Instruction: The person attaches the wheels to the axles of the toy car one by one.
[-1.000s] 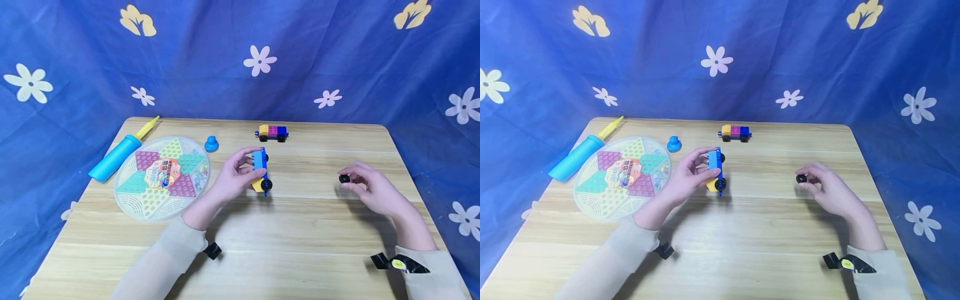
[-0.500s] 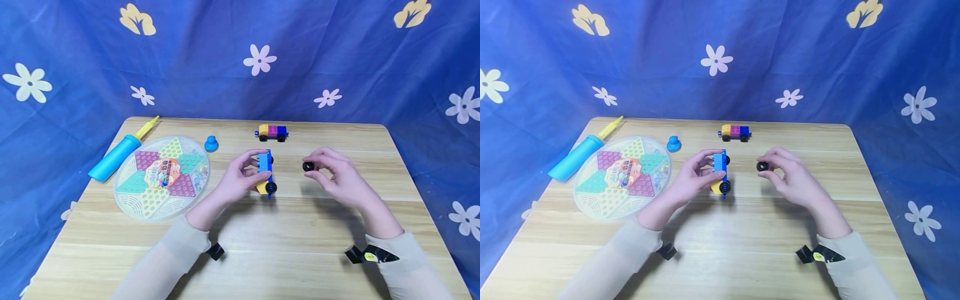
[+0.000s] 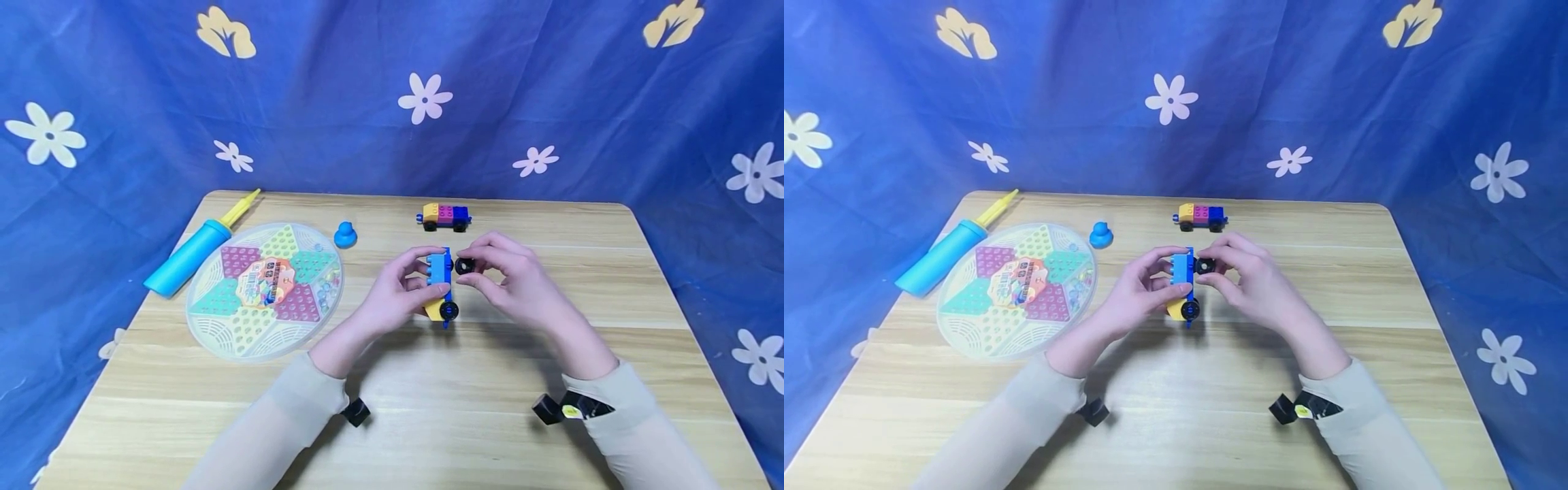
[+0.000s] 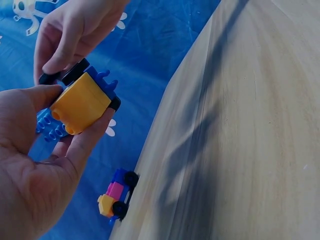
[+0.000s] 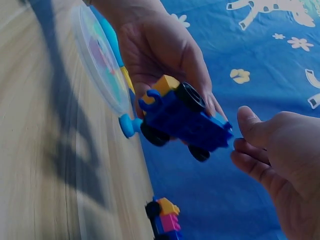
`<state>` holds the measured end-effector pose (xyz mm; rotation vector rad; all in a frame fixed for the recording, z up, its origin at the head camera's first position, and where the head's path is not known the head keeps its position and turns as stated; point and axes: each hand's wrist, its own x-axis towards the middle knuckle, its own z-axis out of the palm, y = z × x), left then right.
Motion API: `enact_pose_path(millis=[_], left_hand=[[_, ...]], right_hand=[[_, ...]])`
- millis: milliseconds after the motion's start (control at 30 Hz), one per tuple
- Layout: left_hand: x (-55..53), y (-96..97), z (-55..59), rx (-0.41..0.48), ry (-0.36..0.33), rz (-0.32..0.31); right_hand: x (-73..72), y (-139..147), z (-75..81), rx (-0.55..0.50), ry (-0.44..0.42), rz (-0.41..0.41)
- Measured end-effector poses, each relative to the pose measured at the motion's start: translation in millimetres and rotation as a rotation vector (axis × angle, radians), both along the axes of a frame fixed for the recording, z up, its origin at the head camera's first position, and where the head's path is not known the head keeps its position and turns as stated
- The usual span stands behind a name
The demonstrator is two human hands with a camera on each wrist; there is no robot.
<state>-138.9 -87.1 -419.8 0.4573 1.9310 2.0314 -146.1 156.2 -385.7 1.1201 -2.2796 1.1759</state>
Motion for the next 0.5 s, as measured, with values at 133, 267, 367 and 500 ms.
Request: enact_pose_path(millis=[133, 267, 367, 500], left_hand=[[0.6, 1.6, -0.8, 0.008, 0.000, -0.005], [1.1, 2.7, -1.0, -0.002, 0.019, -0.011], [1.7, 2.7, -0.3, -0.022, 0.055, -0.013], [1.9, 1.9, -0.4, -0.048, 0.100, -0.013]], right_hand=[[-1.3, -8, -0.9, 0.004, -0.001, -0.010], [-2.1, -13, -1.3, 0.013, -0.002, -0.025], [-2.2, -16, -2.3, 0.013, -0.010, -0.034], [-2.6, -19, -4.0, -0.029, -0.049, -0.032]])
